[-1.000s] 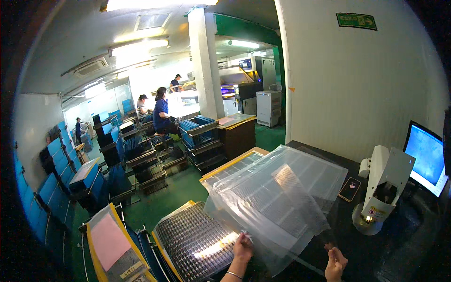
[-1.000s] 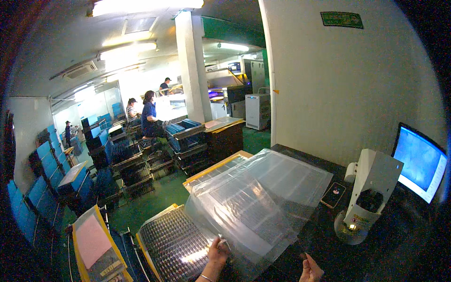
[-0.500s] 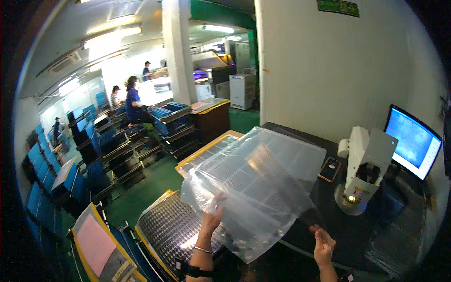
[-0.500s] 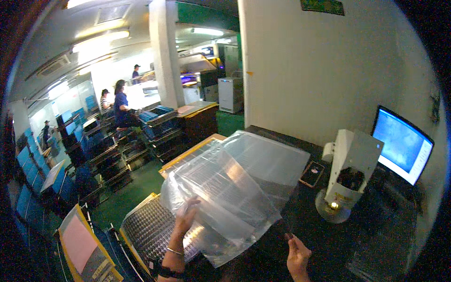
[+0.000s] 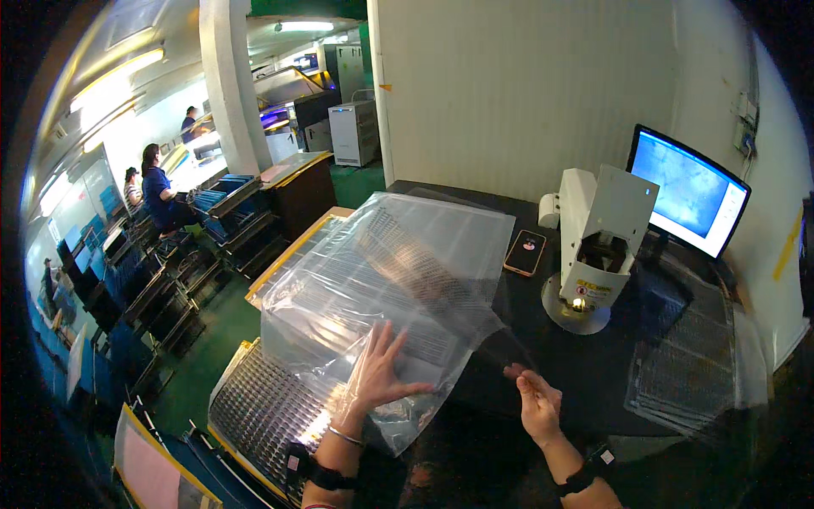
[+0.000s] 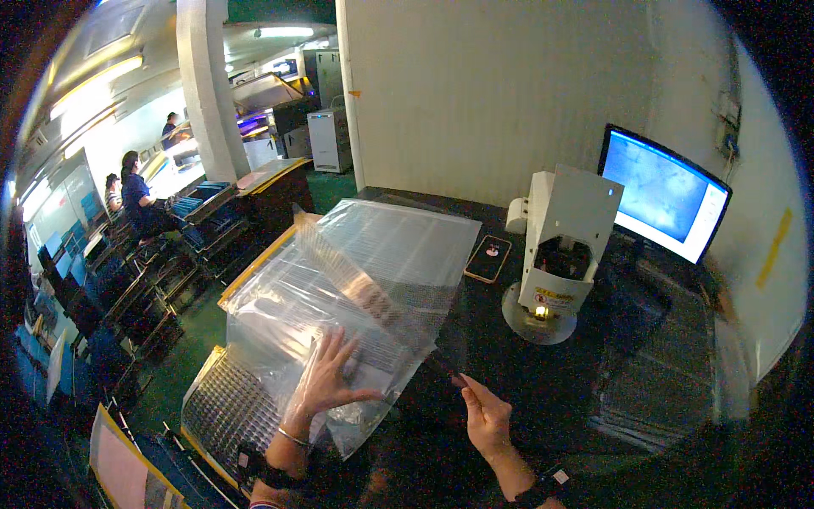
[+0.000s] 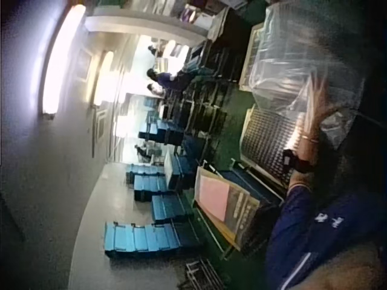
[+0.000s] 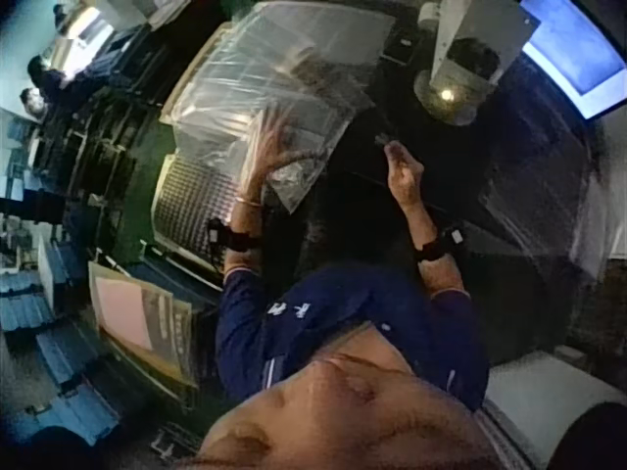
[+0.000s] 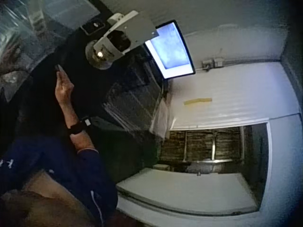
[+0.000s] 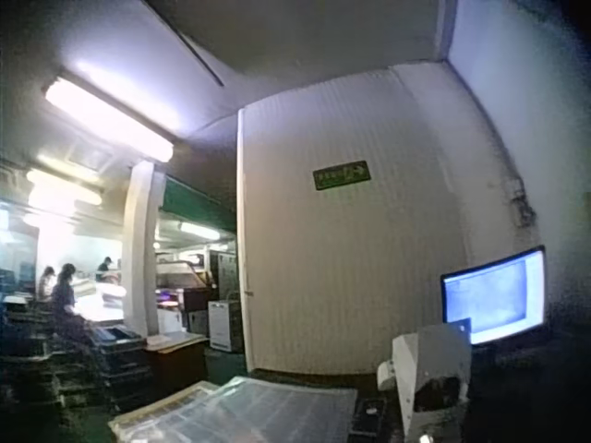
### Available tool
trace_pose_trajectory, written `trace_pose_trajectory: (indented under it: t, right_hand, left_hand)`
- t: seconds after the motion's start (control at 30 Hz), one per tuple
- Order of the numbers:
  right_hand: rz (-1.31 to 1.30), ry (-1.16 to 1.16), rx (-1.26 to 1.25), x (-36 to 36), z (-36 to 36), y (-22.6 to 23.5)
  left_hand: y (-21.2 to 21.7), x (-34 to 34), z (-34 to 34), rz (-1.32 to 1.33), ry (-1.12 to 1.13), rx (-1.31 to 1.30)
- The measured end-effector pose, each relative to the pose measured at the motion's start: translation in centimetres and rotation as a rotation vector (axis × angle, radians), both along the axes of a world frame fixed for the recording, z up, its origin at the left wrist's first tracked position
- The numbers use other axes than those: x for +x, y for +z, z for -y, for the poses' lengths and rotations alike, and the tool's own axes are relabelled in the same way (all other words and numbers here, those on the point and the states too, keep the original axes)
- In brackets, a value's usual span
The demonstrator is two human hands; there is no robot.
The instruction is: Inspecting and organizing large solar cell array sheets using an inspection machine.
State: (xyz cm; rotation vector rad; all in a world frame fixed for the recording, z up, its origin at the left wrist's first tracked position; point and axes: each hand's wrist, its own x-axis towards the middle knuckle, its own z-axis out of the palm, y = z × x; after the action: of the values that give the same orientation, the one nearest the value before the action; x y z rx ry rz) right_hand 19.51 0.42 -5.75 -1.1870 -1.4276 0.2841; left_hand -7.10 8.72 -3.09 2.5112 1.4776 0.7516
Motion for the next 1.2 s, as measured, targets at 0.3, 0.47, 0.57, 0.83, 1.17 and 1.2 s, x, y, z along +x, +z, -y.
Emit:
trace_pose_trajectory:
  t: [0.3,0.47,0.57,0.83,1.17,1.2]
  right_hand:
    - [-0.066,0.027,0.024,0.7,0.1,-0.9]
    - [-0.075,0.039,0.025,0.3,0.0,-0.5]
    - [-0.071,0.056,-0.012,0.3,-0.1,-0.5]
    - [-0.173,0.013,-0.129,1.2,0.6,-1.4]
    - [-0.246,0.008,-0.015,0.3,-0.3,-2.8]
    - [-0.240,0.021,-0.009,0.4,-0.3,-2.9]
  left_hand:
    - [-3.5,0.4,-2.1,0.297,-0.121,-0.163]
    - [-6.2,-0.2,-3.3,0.322,-0.154,-0.019]
    - [-3.9,-0.1,-1.5,0.315,-0.171,-0.030]
    - [-0.2,0.9,2.7,-0.062,-0.155,-0.050]
    - [-4.6,-2.5,4.3,0.298,0.012,-0.096]
    - [-4.7,-2.4,4.6,0.453,0.131,-0.441]
